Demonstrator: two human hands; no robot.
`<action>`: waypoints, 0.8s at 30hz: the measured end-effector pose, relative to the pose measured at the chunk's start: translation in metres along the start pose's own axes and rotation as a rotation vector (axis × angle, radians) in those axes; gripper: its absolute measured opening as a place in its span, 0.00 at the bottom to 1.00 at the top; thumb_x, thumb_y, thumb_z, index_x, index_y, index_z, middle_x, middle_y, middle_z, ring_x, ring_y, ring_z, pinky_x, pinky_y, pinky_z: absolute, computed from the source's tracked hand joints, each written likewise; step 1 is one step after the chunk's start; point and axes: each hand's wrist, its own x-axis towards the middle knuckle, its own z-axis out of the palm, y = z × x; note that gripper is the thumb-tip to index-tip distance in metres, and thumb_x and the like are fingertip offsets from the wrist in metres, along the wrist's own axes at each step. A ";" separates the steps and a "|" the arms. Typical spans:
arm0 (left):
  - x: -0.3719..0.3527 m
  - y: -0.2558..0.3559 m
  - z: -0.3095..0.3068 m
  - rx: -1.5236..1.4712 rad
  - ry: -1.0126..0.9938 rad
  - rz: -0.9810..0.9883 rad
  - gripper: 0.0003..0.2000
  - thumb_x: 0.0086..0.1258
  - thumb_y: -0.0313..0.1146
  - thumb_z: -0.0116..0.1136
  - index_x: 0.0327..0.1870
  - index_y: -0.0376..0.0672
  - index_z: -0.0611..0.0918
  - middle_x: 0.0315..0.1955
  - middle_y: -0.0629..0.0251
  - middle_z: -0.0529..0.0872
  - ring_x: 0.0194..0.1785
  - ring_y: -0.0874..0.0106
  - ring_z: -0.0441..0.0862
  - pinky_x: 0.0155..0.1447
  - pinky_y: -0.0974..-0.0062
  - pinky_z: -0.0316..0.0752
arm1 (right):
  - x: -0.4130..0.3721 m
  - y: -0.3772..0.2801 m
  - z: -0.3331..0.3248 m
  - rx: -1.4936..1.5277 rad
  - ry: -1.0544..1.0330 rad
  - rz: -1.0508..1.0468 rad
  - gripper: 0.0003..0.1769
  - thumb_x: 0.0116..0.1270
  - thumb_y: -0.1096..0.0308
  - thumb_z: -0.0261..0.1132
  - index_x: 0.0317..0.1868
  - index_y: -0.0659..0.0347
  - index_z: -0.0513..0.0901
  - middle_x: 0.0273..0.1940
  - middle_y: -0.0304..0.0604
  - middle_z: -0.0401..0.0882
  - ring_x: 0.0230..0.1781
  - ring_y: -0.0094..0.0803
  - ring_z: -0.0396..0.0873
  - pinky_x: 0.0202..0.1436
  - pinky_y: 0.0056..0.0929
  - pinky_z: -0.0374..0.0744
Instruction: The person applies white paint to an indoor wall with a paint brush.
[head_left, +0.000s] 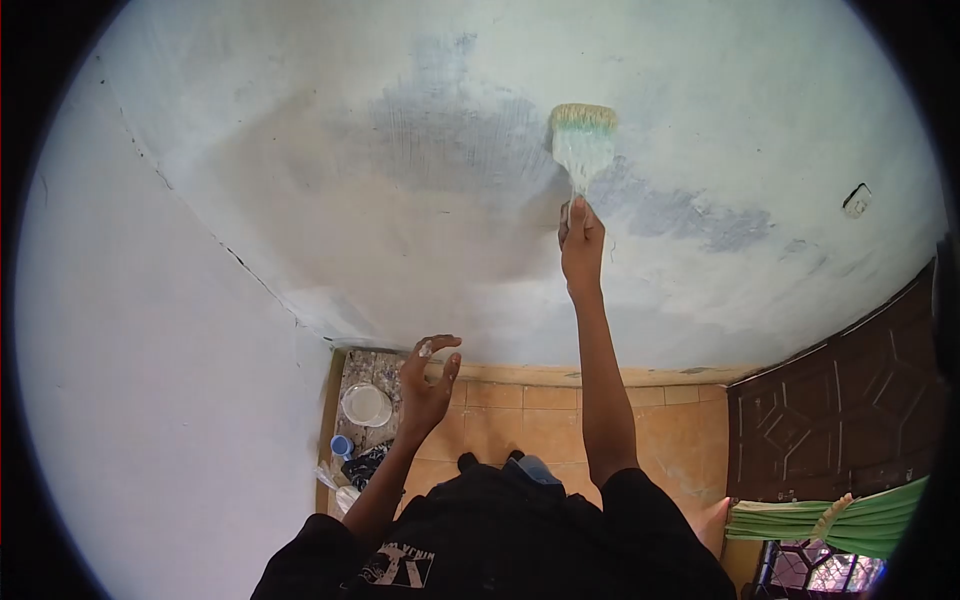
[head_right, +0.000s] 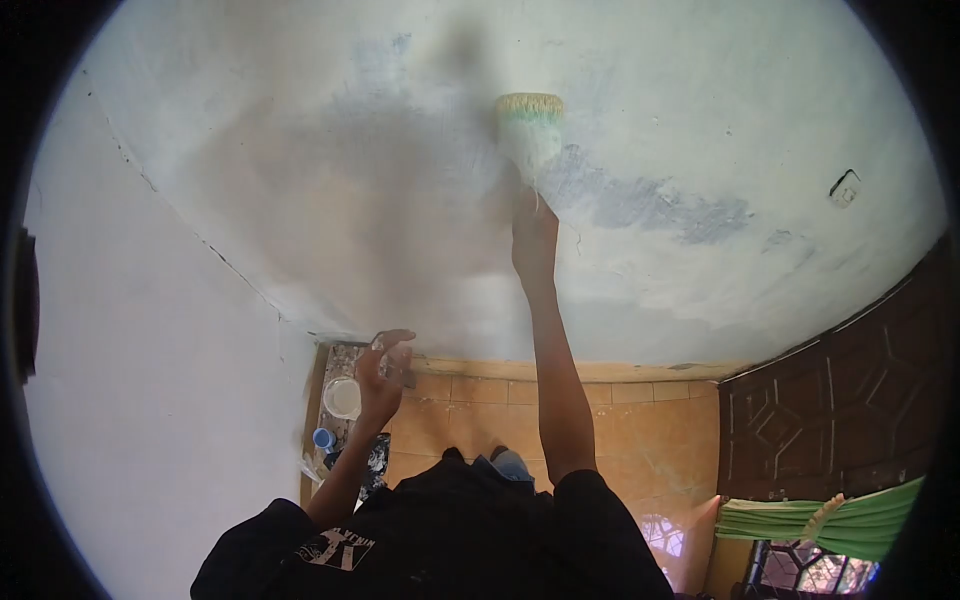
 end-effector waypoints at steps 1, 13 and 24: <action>0.002 -0.001 0.004 -0.008 0.001 0.018 0.07 0.67 0.24 0.59 0.45 0.38 0.82 0.43 0.55 0.85 0.51 0.60 0.82 0.58 0.66 0.72 | -0.002 0.024 -0.001 -0.054 0.012 -0.037 0.26 0.80 0.50 0.45 0.23 0.53 0.59 0.17 0.26 0.52 0.17 0.14 0.49 0.20 0.21 0.51; 0.008 0.008 0.037 -0.055 -0.014 -0.004 0.07 0.68 0.25 0.59 0.44 0.38 0.82 0.42 0.58 0.85 0.49 0.65 0.82 0.57 0.68 0.73 | -0.008 -0.013 -0.012 0.101 -0.028 0.141 0.26 0.80 0.49 0.45 0.23 0.53 0.60 0.17 0.25 0.52 0.16 0.14 0.49 0.19 0.20 0.50; 0.010 0.029 0.055 -0.072 0.042 -0.033 0.06 0.68 0.25 0.59 0.43 0.38 0.82 0.41 0.59 0.85 0.48 0.65 0.82 0.56 0.68 0.73 | -0.083 0.079 -0.025 0.089 -0.076 0.228 0.27 0.80 0.48 0.44 0.23 0.54 0.59 0.18 0.27 0.52 0.18 0.15 0.51 0.21 0.21 0.53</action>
